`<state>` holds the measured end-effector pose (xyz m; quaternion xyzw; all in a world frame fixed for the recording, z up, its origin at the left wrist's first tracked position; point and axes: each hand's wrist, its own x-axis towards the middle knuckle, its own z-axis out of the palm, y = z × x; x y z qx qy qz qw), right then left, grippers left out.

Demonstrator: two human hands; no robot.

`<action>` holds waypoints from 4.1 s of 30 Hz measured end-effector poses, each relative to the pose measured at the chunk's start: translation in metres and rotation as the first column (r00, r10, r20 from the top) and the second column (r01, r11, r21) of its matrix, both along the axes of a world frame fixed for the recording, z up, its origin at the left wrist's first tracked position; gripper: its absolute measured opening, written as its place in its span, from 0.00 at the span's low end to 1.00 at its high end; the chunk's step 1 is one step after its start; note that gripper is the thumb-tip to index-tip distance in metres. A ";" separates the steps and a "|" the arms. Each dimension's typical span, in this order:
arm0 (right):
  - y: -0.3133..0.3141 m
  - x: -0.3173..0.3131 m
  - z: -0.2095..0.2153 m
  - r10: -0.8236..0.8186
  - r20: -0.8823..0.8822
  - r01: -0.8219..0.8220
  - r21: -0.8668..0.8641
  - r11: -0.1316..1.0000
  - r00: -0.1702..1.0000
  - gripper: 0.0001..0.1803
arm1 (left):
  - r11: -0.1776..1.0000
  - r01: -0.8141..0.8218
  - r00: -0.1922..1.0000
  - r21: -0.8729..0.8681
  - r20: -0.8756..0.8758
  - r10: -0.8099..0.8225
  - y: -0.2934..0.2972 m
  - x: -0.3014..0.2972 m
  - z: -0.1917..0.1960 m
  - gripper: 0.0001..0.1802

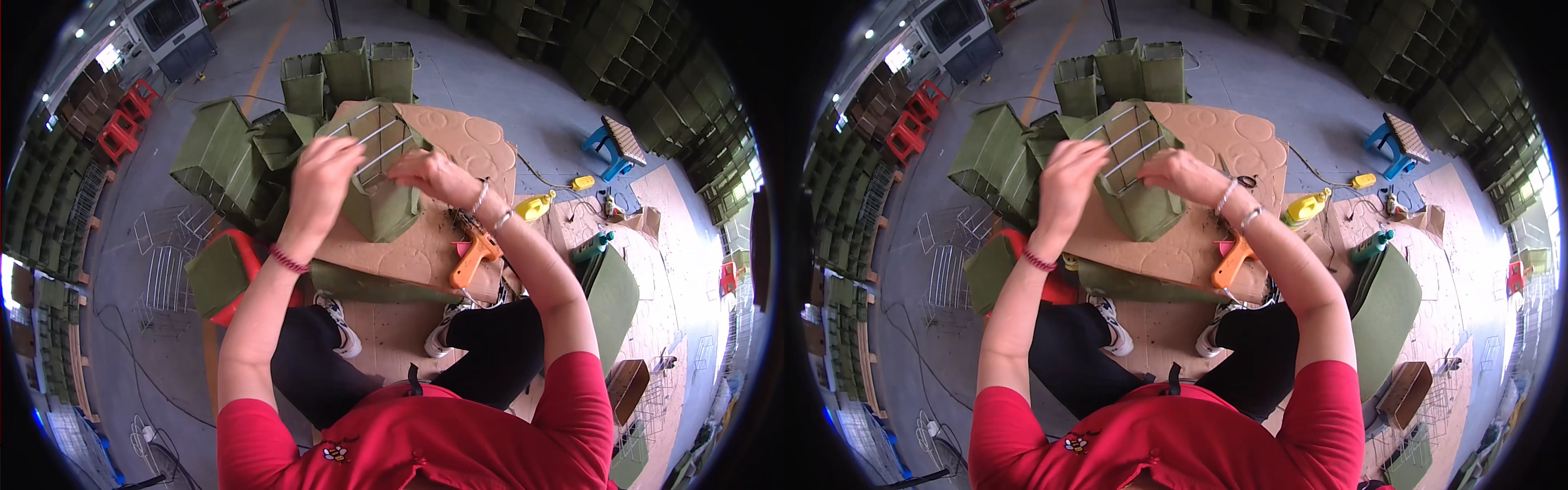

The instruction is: The recorder is assembling a green fabric bin by fitting the fabric over a wire frame and securing it with hot glue.

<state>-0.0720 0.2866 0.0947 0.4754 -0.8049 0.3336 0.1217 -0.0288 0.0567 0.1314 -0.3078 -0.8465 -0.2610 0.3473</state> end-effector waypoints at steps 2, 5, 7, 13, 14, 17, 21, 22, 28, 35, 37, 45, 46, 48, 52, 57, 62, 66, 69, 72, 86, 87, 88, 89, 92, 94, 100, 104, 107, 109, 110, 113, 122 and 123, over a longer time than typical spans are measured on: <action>0.002 0.002 0.002 0.032 -0.011 -0.032 -0.004 0.999 0.999 0.07 | 0.998 -0.009 1.000 0.055 0.023 0.008 -0.028 0.009 -0.016 0.18; 0.008 -0.004 0.015 0.073 0.104 -0.078 0.038 0.996 0.992 0.08 | 0.996 0.020 0.992 -0.081 -0.122 -0.030 -0.032 0.007 -0.020 0.23; 0.012 -0.022 0.024 0.159 0.082 -0.175 0.244 0.954 0.984 0.08 | 0.984 -0.002 0.986 -0.176 -0.164 -0.028 -0.028 0.003 -0.020 0.27; 0.021 0.003 0.019 -0.037 -0.248 0.066 0.107 0.992 0.968 0.13 | 1.000 0.025 0.981 0.008 -0.195 -0.023 -0.016 0.003 -0.035 0.20; 0.017 0.024 0.014 -0.182 -0.289 0.182 -0.027 0.983 0.940 0.13 | 0.995 0.071 0.948 -0.076 -0.305 -0.091 -0.021 0.010 -0.036 0.14; 0.005 0.065 -0.012 -0.352 -0.399 0.265 -0.256 0.929 0.847 0.16 | 0.906 0.126 0.912 -0.404 -0.313 -0.266 -0.017 0.016 -0.043 0.15; -0.017 0.066 -0.025 -0.342 -0.471 0.218 -0.298 0.929 0.813 0.19 | 0.925 0.133 0.880 -0.355 -0.388 -0.275 -0.002 0.001 -0.055 0.14; -0.020 0.063 -0.025 -0.342 -0.469 0.219 -0.297 0.930 0.814 0.19 | 0.930 0.115 0.887 -0.348 -0.385 -0.253 -0.002 -0.003 -0.057 0.14; -0.019 0.051 -0.036 -0.380 -0.396 0.276 -0.295 0.915 0.836 0.18 | 0.946 0.097 0.897 -0.310 -0.385 -0.218 0.003 -0.013 -0.060 0.13; -0.011 0.048 -0.008 -0.352 -0.112 0.307 -0.294 0.905 0.929 0.13 | 0.979 0.182 0.968 -0.093 -0.157 -0.194 0.005 -0.011 -0.041 0.17; -0.004 0.041 0.006 -0.283 -0.177 0.276 -0.063 0.959 0.943 0.12 | 0.982 0.152 0.980 -0.108 -0.109 -0.164 0.010 -0.012 -0.018 0.18; 0.002 0.036 0.008 -0.247 -0.020 0.246 -0.062 0.967 0.969 0.13 | 0.935 0.168 0.927 -0.313 0.374 -0.041 0.016 -0.027 0.020 0.15; 0.001 0.037 0.010 -0.236 -0.011 0.234 -0.066 0.970 0.972 0.13 | 0.943 0.203 0.890 -0.263 0.451 -0.066 0.017 -0.028 0.022 0.14; 0.000 0.038 0.011 -0.224 -0.001 0.224 -0.077 0.972 0.975 0.12 | 0.948 0.234 0.848 -0.217 0.522 -0.090 0.019 -0.027 0.025 0.12; 0.002 0.037 0.007 -0.219 0.012 0.219 -0.111 0.969 0.976 0.11 | 0.968 0.197 0.807 -0.158 0.587 -0.068 0.025 -0.029 0.016 0.10; -0.002 0.038 -0.003 -0.250 -0.046 0.240 -0.164 0.957 0.967 0.11 | 0.990 0.069 0.873 -0.123 0.488 0.000 0.033 -0.028 0.004 0.07; -0.004 0.044 -0.003 -0.263 -0.031 0.255 -0.163 0.953 0.964 0.08 | 0.974 0.076 0.879 -0.215 0.476 0.037 0.038 -0.032 0.006 0.05; 0.000 0.049 -0.001 -0.258 -0.022 0.250 -0.174 0.952 0.966 0.07 | 0.976 0.141 0.871 -0.166 0.490 -0.042 0.034 -0.040 0.005 0.10; 0.003 0.052 -0.002 -0.324 0.141 0.345 -0.173 0.922 0.936 0.08 | 0.928 0.225 0.571 -0.299 0.812 0.123 0.043 -0.045 0.030 0.12; 0.004 0.049 -0.002 -0.320 0.178 0.350 -0.178 0.920 0.931 0.08 | 0.940 0.265 0.586 -0.213 0.810 0.018 0.043 -0.052 0.017 0.11; -0.010 0.052 -0.003 -0.248 -0.338 0.278 0.042 0.960 0.908 0.12 | 0.880 0.307 0.701 -0.363 0.712 0.050 0.048 -0.058 0.018 0.07; -0.012 0.052 -0.005 -0.245 -0.336 0.273 0.039 0.961 0.909 0.12 | 0.880 0.303 0.699 -0.365 0.713 0.055 0.039 -0.059 0.011 0.07; -0.011 0.050 -0.009 -0.254 -0.355 0.284 0.035 0.958 0.900 0.12 | 0.917 0.283 0.869 -0.282 0.480 -0.121 0.034 -0.056 0.012 0.08; -0.010 0.049 -0.011 -0.263 -0.374 0.295 0.031 0.955 0.890 0.12 | 0.937 0.291 0.949 -0.191 0.182 -0.258 0.031 -0.053 0.012 0.09; -0.004 0.051 -0.011 -0.265 -0.360 0.281 -0.006 0.960 0.895 0.12 | 0.977 0.180 0.975 -0.112 -0.110 -0.192 0.010 -0.018 0.010 0.09; -0.008 0.051 -0.012 -0.263 -0.347 0.274 -0.021 0.962 0.900 0.11 | 0.957 0.217 0.946 -0.191 -0.202 -0.255 -0.002 -0.004 -0.015 0.12; -0.010 0.047 -0.013 -0.278 -0.367 0.270 -0.073 0.960 0.888 0.11 | 0.924 0.206 0.938 -0.321 -0.203 -0.280 0.006 -0.018 -0.036 0.15; -0.003 0.037 -0.002 -0.217 -0.294 0.262 0.122 0.957 0.931 0.09 | 0.913 0.327 0.935 -0.242 -0.056 -0.350 0.011 -0.032 -0.030 0.12; 0.002 0.030 0.016 -0.162 -0.156 0.204 0.305 0.930 0.974 0.06 | 0.902 0.391 0.920 -0.184 0.070 -0.385 0.013 -0.040 -0.020 0.08; 0.005 0.032 0.014 -0.186 -0.273 0.247 0.213 0.945 0.944 0.08 | 0.887 0.445 0.893 -0.126 0.139 -0.428 0.016 -0.041 -0.022 0.07; -0.007 0.040 0.007 -0.300 -0.335 0.353 0.109 0.929 0.893 0.13 | 0.889 0.440 0.896 -0.127 0.135 -0.424 0.015 -0.041 -0.023 0.07; -0.026 0.057 -0.013 -0.414 -0.364 0.418 -0.072 0.906 0.834 0.19 | 0.916 0.395 0.916 -0.076 0.114 -0.385 0.013 -0.030 -0.027 0.09; -0.034 0.056 -0.018 -0.459 -0.406 0.492 -0.026 0.870 0.790 0.19 | 0.975 0.125 0.964 -0.185 -0.210 -0.164 -0.015 -0.017 -0.048 0.16; -0.035 0.056 -0.017 -0.460 -0.422 0.498 -0.022 0.867 0.782 0.18 | 0.968 0.134 0.966 -0.214 -0.189 -0.175 -0.015 -0.019 -0.047 0.15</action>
